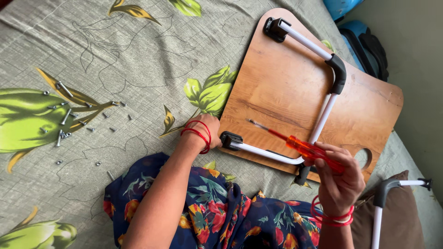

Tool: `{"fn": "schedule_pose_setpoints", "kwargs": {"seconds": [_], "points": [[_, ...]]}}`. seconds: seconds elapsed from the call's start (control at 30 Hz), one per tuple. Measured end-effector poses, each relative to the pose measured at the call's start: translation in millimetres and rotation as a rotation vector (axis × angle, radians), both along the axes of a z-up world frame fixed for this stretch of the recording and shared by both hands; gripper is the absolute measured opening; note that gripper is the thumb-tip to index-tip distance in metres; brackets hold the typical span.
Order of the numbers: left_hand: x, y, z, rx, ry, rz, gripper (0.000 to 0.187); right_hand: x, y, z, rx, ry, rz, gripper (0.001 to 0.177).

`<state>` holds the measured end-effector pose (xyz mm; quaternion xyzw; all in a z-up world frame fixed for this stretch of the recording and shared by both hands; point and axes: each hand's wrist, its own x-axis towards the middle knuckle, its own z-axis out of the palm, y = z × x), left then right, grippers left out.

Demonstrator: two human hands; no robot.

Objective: The person assembles a small wooden table by attaching metal legs to a wooden tabletop using a red-handled screwdriver. They insert and tighten screws at each leg joint while sitting on a bed.

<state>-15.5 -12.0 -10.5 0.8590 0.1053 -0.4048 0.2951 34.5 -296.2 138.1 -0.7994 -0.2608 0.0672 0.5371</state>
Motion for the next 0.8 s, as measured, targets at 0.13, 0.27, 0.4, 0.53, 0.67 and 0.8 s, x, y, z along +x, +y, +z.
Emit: {"fn": "schedule_pose_setpoints", "kwargs": {"seconds": [0.13, 0.27, 0.4, 0.53, 0.67, 0.8], "points": [[-3.1, 1.6, 3.2, -0.016, -0.015, 0.042, 0.054, -4.3, 27.6, 24.4, -0.112, -0.131, 0.133, 0.02], [-3.4, 2.7, 4.0, -0.022, -0.023, 0.053, 0.055, -7.4, 53.0, 30.2, -0.244, -0.238, 0.236, 0.021], [-3.4, 3.6, 3.2, -0.029, -0.03, 0.053, 0.055, -10.3, 71.7, 29.2, -0.343, -0.319, 0.291, 0.02], [-2.9, 5.5, 5.3, -0.029, -0.02, 0.045, 0.054, -10.8, 81.5, 28.8, -0.387, -0.333, 0.32, 0.02], [-1.9, 6.1, 8.6, -0.03, 0.012, 0.04, 0.049, -11.5, 85.7, 26.7, -0.406, -0.347, 0.34, 0.021], [-2.3, 5.9, 11.3, -0.022, 0.03, 0.033, 0.043, -13.6, 89.7, 24.6, -0.409, -0.369, 0.372, 0.021]]}}
